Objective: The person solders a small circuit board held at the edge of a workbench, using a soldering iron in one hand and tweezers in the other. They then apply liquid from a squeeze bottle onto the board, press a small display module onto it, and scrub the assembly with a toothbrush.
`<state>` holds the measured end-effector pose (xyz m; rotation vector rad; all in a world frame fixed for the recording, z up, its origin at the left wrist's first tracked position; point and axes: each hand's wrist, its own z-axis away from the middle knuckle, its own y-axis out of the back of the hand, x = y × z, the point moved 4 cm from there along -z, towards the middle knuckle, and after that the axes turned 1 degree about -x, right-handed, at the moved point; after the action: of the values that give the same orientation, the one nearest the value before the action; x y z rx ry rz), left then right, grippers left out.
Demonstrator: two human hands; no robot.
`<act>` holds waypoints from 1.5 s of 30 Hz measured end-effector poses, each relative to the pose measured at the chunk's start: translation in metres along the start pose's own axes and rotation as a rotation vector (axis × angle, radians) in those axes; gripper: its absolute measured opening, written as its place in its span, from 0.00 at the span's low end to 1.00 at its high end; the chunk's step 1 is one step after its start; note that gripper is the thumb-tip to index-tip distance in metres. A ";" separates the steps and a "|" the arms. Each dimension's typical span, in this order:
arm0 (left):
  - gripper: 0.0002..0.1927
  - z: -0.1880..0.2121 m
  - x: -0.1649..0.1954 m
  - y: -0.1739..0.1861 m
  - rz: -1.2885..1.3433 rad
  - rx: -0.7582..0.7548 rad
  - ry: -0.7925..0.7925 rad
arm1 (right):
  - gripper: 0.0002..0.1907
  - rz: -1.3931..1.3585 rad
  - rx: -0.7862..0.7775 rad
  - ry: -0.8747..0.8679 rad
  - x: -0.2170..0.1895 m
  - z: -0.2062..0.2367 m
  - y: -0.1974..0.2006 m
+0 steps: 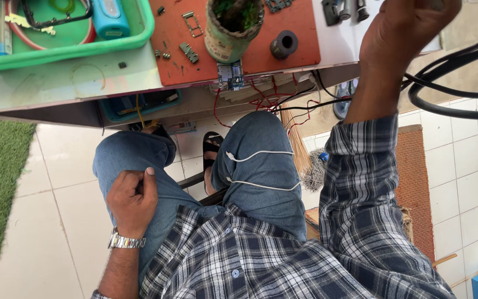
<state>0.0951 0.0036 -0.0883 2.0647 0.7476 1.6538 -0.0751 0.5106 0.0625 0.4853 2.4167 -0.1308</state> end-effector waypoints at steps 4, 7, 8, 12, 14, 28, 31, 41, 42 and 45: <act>0.11 -0.002 -0.005 0.000 -0.001 0.017 0.002 | 0.06 -0.292 0.036 -0.280 -0.061 0.038 -0.046; 0.11 -0.005 -0.009 -0.001 0.008 0.006 0.025 | 0.07 -0.477 -0.001 -0.450 -0.088 0.070 -0.079; 0.11 -0.006 -0.010 -0.002 0.007 0.007 0.026 | 0.07 -0.530 -0.034 -0.497 -0.093 0.078 -0.088; 0.11 -0.009 -0.013 -0.007 0.002 0.001 0.027 | 0.06 -0.561 0.000 -0.715 -0.092 0.112 -0.112; 0.11 -0.010 -0.015 -0.010 0.001 -0.005 0.026 | 0.05 -0.566 0.017 -0.762 -0.088 0.124 -0.117; 0.11 -0.010 -0.025 -0.016 0.003 -0.020 0.014 | 0.04 -0.606 0.100 -0.879 -0.064 0.141 -0.131; 0.11 -0.010 -0.027 -0.016 0.004 -0.016 0.017 | 0.05 -0.609 0.082 -0.857 -0.063 0.142 -0.130; 0.11 -0.010 -0.029 -0.015 -0.003 -0.016 -0.004 | 0.06 -0.574 0.010 -0.785 -0.065 0.143 -0.127; 0.10 -0.010 -0.029 -0.016 -0.006 -0.015 -0.003 | 0.06 -0.565 -0.004 -0.774 -0.066 0.143 -0.126; 0.10 -0.009 -0.030 -0.016 -0.007 -0.013 -0.005 | 0.05 -0.516 -0.044 -0.733 -0.069 0.144 -0.122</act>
<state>0.0787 -0.0029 -0.1185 2.0545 0.7396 1.6455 0.0131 0.3453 -0.0095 -0.2030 1.7569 -0.3993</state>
